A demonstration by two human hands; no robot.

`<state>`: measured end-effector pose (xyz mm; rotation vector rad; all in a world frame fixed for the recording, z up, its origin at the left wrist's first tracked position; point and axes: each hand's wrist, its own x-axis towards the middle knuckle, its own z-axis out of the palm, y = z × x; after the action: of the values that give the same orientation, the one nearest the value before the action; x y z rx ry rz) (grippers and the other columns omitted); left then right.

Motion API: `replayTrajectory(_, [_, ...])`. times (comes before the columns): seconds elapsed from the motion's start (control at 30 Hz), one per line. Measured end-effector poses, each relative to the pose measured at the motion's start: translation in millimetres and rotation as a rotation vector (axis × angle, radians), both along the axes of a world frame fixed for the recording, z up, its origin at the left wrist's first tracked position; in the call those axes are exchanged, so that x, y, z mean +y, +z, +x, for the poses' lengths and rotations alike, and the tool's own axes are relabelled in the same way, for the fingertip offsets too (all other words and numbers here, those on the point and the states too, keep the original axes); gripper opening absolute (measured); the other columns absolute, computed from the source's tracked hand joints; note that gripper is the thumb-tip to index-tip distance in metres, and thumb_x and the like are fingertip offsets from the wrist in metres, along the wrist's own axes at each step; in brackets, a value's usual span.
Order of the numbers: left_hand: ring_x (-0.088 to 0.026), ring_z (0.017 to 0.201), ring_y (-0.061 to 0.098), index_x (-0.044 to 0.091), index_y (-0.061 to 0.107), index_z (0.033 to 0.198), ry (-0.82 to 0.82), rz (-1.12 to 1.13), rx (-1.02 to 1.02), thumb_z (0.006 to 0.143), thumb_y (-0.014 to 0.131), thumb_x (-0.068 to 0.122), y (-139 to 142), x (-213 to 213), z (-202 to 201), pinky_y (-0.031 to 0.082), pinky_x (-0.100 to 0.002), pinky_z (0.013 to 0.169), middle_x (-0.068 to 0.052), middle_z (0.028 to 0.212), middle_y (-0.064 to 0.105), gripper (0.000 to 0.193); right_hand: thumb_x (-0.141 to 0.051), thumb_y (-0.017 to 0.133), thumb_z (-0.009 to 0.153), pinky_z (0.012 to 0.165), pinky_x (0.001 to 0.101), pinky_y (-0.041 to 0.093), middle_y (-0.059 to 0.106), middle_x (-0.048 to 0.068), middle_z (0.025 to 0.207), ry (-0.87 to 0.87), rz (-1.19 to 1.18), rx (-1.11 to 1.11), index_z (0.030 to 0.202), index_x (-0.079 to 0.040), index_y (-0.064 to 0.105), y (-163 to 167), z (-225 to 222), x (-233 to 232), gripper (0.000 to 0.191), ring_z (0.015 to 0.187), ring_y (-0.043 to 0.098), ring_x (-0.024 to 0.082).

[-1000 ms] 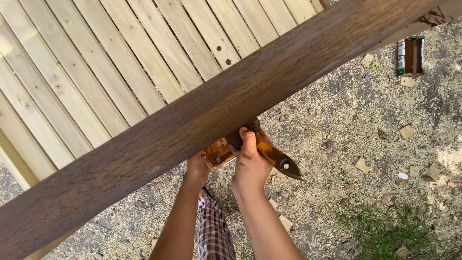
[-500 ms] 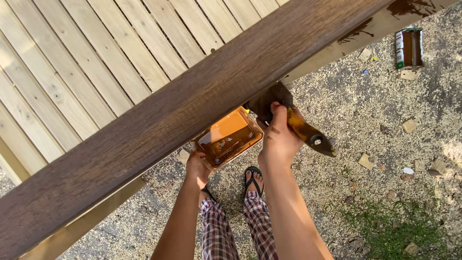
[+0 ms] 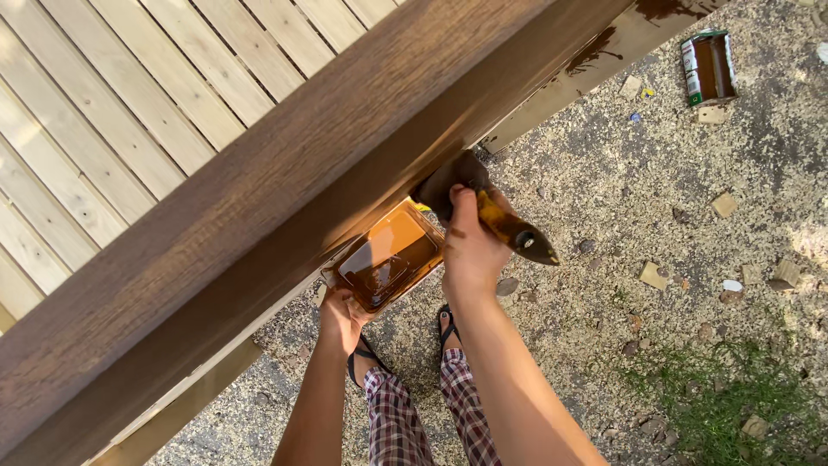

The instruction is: The person applies brown wood stain to the wooden slats and frame of an outdoor bench. They hold a stain tray in one hand and wipe the stain onto the wood using a cloth-wrapped applicator, working along the rails and lower boards and moving around the bench to coat new sections.

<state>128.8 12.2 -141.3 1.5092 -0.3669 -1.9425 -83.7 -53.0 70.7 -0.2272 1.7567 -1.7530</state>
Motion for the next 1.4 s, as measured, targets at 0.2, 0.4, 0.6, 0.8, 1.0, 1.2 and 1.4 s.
replayTrajectory(0.2, [-0.032, 0.105, 0.067, -0.002, 0.044, 0.122, 0.028, 0.201, -0.093, 0.099, 0.023, 0.013, 34, -7, -11, 0.06, -0.048, 0.096, -0.025, 0.115, 0.06, 0.034, -0.008, 0.07, 0.084, 0.083, 0.0421, 0.068, 0.071, 0.012, 0.099, 0.012, -0.166, -0.12, 0.097, 0.002, 0.066, 9, -56, -6, 0.017, 0.091, 0.073, 0.024])
replayTrajectory(0.4, [-0.031, 0.111, 0.065, 0.014, 0.034, 0.136, 0.034, 0.211, -0.088, 0.09, 0.03, 0.005, 66, -16, -22, 0.059, -0.051, 0.097, -0.02, 0.122, 0.06, 0.047, -0.013, 0.07, 0.084, 0.069, 0.0381, 0.063, 0.068, 0.008, 0.096, -0.228, -0.04, -0.034, 0.096, -0.001, 0.066, 29, -134, -51, 0.017, 0.085, 0.069, 0.019])
replayTrajectory(0.6, [-0.021, 0.081, 0.056, 0.005, 0.044, 0.125, 0.046, 0.201, -0.133, 0.103, 0.026, 0.026, 41, -18, -25, 0.055, -0.04, 0.075, -0.011, 0.096, 0.055, 0.036, -0.015, 0.069, 0.09, 0.066, 0.0271, 0.049, 0.07, 0.013, 0.095, 0.082, 0.088, -0.092, 0.124, 0.008, 0.062, 5, -8, 11, 0.042, 0.075, 0.06, 0.016])
replayTrajectory(0.8, [-0.005, 0.042, 0.028, 0.006, 0.05, 0.088, 0.045, 0.065, 0.173, 0.111, 0.018, 0.031, -4, -7, -16, 0.036, -0.021, 0.036, 0.007, 0.062, 0.04, 0.046, -0.013, 0.073, 0.091, 0.069, 0.0251, 0.047, 0.07, 0.013, 0.097, 0.149, 0.125, -0.119, 0.117, 0.009, 0.068, -10, -16, 21, 0.034, 0.077, 0.059, 0.014])
replayTrajectory(1.0, [-0.015, 0.059, 0.047, 0.007, 0.041, 0.096, 0.005, -0.007, 0.004, 0.11, 0.021, 0.022, 8, -6, -19, 0.052, -0.033, 0.057, -0.002, 0.072, 0.048, 0.029, -0.014, 0.07, 0.091, 0.091, 0.0347, 0.051, 0.07, 0.016, 0.105, -0.088, -0.013, -0.186, 0.117, 0.008, 0.064, -20, -29, -10, 0.035, 0.095, 0.062, 0.023])
replayTrajectory(1.2, [-0.025, 0.099, 0.067, 0.002, 0.041, 0.134, 0.104, 0.227, -0.084, 0.098, 0.026, 0.008, 39, -18, -32, 0.059, -0.042, 0.089, -0.014, 0.108, 0.064, 0.039, -0.016, 0.073, 0.085, 0.081, 0.0289, 0.051, 0.071, 0.011, 0.099, 0.079, 0.205, -0.251, 0.112, 0.004, 0.068, -19, 24, 18, 0.035, 0.088, 0.062, 0.016])
replayTrajectory(1.4, [-0.029, 0.102, 0.066, 0.001, 0.037, 0.137, 0.082, 0.161, -0.027, 0.095, 0.026, 0.003, 39, -13, -32, 0.061, -0.043, 0.089, -0.02, 0.114, 0.061, 0.044, -0.014, 0.069, 0.088, 0.073, 0.0324, 0.055, 0.07, 0.006, 0.091, -0.262, -0.06, -0.269, 0.097, 0.002, 0.068, -35, -44, -13, 0.018, 0.081, 0.065, 0.017])
